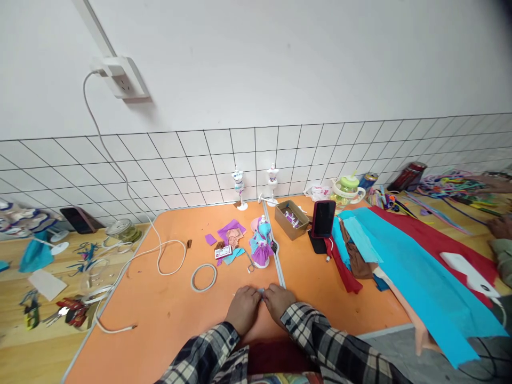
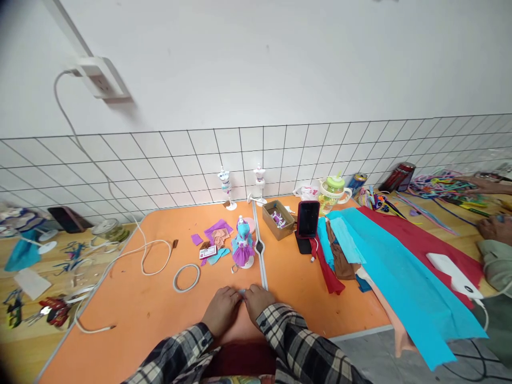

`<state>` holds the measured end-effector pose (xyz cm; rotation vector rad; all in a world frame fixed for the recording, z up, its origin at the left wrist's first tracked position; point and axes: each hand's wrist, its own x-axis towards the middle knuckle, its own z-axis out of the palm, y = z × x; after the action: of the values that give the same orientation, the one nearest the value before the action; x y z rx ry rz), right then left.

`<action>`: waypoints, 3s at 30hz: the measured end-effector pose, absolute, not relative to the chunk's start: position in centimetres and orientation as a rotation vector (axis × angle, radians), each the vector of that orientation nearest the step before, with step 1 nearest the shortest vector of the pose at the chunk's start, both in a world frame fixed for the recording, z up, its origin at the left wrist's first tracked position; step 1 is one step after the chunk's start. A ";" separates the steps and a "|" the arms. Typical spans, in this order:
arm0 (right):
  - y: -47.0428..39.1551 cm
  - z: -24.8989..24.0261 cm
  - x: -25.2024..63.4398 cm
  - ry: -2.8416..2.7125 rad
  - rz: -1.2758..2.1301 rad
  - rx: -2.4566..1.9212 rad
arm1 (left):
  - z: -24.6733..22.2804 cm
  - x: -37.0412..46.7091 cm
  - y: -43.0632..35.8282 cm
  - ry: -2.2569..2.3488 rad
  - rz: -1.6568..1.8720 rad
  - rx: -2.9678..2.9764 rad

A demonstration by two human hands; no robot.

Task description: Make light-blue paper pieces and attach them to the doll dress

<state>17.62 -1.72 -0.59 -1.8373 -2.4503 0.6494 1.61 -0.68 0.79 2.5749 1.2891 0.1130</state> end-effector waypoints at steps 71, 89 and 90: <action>-1.5 0.4 17.8 -2.347 0.694 -1.933 | 1.0 2.1 -0.3 1.391 0.171 2.501; -1.4 0.6 18.4 -2.416 0.683 -1.891 | 1.0 2.0 0.0 1.336 0.236 2.520; -1.4 0.6 18.5 -2.423 0.682 -1.890 | 1.0 1.9 0.0 1.326 0.233 2.524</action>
<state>18.45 -1.42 0.56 -1.8896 -2.4226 0.6820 1.94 0.01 0.98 2.5240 1.3261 0.2332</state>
